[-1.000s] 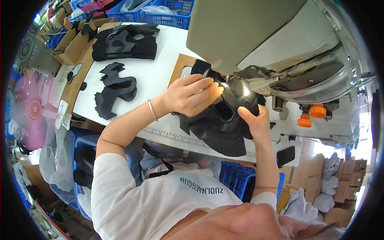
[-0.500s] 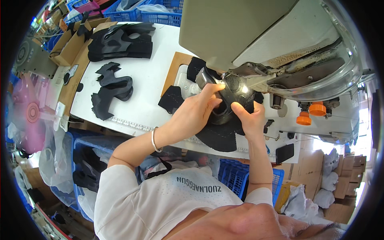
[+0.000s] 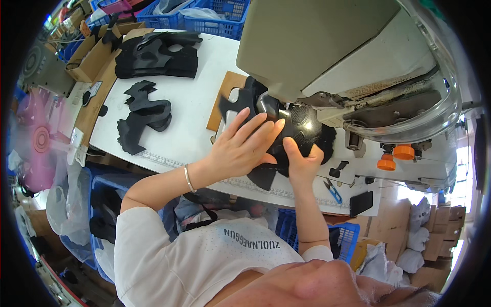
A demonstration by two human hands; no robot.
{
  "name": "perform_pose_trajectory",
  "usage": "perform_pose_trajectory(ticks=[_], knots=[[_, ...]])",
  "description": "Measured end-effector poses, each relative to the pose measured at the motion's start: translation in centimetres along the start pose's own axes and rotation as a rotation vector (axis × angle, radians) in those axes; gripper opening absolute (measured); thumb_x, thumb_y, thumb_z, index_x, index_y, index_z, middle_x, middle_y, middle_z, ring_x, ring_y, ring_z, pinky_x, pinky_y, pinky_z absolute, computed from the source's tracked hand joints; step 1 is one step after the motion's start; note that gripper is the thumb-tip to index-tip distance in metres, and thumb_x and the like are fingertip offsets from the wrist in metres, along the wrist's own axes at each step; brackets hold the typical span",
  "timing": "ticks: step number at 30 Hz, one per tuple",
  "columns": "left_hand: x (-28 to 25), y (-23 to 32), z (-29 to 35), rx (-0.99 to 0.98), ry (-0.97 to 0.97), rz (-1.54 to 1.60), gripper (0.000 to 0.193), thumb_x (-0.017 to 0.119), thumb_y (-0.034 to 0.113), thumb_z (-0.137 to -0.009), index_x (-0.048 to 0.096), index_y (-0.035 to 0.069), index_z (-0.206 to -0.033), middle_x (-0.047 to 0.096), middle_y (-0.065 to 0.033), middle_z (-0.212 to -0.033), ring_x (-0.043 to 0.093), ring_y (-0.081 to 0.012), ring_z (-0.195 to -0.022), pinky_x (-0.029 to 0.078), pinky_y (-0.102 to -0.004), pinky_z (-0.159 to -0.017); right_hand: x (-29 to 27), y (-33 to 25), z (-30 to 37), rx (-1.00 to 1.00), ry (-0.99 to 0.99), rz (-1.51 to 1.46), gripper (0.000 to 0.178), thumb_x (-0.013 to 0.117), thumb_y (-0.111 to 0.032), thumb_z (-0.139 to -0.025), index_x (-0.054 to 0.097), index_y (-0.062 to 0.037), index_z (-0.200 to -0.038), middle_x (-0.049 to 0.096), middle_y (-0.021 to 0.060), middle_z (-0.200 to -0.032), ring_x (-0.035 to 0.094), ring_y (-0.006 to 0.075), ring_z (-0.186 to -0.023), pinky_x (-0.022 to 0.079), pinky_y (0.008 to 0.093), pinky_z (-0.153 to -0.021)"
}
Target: The person aligns and sews pieces of shoe upper material together using an industrial sewing machine.
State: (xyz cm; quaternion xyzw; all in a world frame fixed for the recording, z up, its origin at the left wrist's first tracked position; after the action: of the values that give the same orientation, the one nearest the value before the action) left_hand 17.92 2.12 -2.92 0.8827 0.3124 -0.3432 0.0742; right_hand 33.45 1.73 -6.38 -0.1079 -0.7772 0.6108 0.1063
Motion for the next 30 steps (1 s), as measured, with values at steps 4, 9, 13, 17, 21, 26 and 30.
perform_pose_trajectory(ticks=[4,9,13,17,21,26,30], knots=[[-1.2,-0.6,0.1,-0.010,0.097,0.342,0.037,0.076,0.010,-0.074,0.067,-0.003,-0.108,0.066,-0.0126,-0.112,0.061,-0.0286,-0.110,0.050,-0.0427,-0.097,0.9,1.3,0.7,-0.026,0.116,-0.020,0.009,0.072,-0.006,-0.087,0.068,0.0009,-0.091,0.067,0.0004,-0.088,0.057,0.0047,-0.074,0.046,0.0202,-0.066],[-1.7,-1.8,0.3,-0.017,0.147,0.417,0.028,0.073,0.006,-0.075,0.067,-0.005,-0.100,0.068,-0.0142,-0.105,0.066,-0.0288,-0.100,0.054,-0.0412,-0.088,1.9,2.4,0.9,-0.055,0.169,-0.152,0.005,0.068,-0.004,-0.089,0.065,-0.0006,-0.092,0.066,0.0017,-0.089,0.058,0.0059,-0.075,0.047,0.0209,-0.067],[-2.2,-1.3,0.1,0.062,0.151,0.270,0.025,0.071,0.005,-0.074,0.068,-0.005,-0.097,0.069,-0.0150,-0.104,0.067,-0.0273,-0.096,0.054,-0.0390,-0.080,2.6,2.9,0.7,-0.039,0.224,-0.205,0.004,0.067,-0.004,-0.090,0.065,-0.0008,-0.091,0.066,0.0018,-0.088,0.058,0.0059,-0.074,0.048,0.0208,-0.066],[-1.8,-1.6,0.4,0.120,0.197,0.200,0.023,0.070,0.005,-0.074,0.069,-0.004,-0.095,0.069,-0.0147,-0.103,0.067,-0.0267,-0.094,0.054,-0.0372,-0.076,3.4,2.4,0.4,-0.080,0.310,-0.294,0.021,0.071,-0.006,-0.088,0.059,-0.0063,-0.071,0.056,-0.0073,-0.069,0.043,0.0003,-0.060,0.032,0.0186,-0.053],[-1.8,-1.9,0.2,0.153,0.224,0.173,0.022,0.070,0.005,-0.073,0.070,-0.003,-0.094,0.070,-0.0129,-0.101,0.067,-0.0261,-0.095,0.054,-0.0352,-0.075,4.1,1.9,0.1,-0.092,0.382,-0.362,0.020,0.070,-0.006,-0.089,0.059,-0.0057,-0.073,0.056,-0.0064,-0.071,0.043,0.0006,-0.061,0.033,0.0186,-0.053],[-1.4,-2.8,-0.4,0.150,0.228,0.200,0.023,0.071,0.006,-0.073,0.070,-0.002,-0.095,0.070,-0.0115,-0.102,0.068,-0.0248,-0.096,0.054,-0.0347,-0.075,4.1,2.4,-0.2,-0.071,0.385,-0.387,0.019,0.070,-0.006,-0.089,0.059,-0.0053,-0.075,0.057,-0.0056,-0.076,0.044,0.0005,-0.066,0.035,0.0191,-0.056],[-1.4,-3.6,-1.1,0.142,0.241,0.271,0.023,0.073,0.006,-0.072,0.070,0.000,-0.093,0.070,-0.0099,-0.101,0.067,-0.0242,-0.096,0.053,-0.0349,-0.075,4.3,2.4,-0.3,-0.068,0.402,-0.373,0.021,0.070,-0.007,-0.090,0.057,-0.0054,-0.073,0.056,-0.0065,-0.076,0.043,0.0006,-0.067,0.035,0.0188,-0.057]])
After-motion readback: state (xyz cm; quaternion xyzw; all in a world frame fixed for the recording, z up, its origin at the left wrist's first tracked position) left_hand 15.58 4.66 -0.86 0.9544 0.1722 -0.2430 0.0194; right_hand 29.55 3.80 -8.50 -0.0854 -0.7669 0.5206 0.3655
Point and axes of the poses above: each hand's wrist, its own z-axis away from the middle knuckle, its own x-axis out of the palm, y = z × x, the point moved 7 cm from there along -z, towards the middle knuckle
